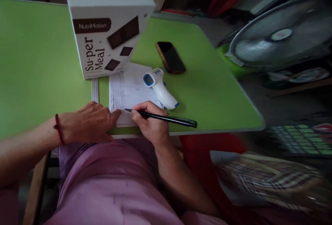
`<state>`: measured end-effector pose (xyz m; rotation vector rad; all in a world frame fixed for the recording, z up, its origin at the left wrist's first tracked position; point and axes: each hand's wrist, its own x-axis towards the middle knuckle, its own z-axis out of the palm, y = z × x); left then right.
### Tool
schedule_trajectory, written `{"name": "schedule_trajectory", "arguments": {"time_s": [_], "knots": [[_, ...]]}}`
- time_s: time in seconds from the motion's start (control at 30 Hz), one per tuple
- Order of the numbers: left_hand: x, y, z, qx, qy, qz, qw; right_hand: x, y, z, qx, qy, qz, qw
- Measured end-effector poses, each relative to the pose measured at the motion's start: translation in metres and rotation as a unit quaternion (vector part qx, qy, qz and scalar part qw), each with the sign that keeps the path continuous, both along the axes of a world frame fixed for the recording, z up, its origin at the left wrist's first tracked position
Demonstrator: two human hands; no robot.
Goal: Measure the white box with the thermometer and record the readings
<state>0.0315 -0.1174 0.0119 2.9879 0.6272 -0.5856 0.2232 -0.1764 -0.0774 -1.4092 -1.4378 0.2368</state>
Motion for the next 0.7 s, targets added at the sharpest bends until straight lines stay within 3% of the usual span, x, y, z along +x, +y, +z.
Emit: {"name": "schedule_trajectory", "arguments": {"time_s": [0.7], "knots": [[-0.0002, 0.0013, 0.0001, -0.002, -0.003, 0.0, 1.0, -0.0001, -0.0003, 0.0003, 0.011, -0.015, -0.005, 1.0]]}}
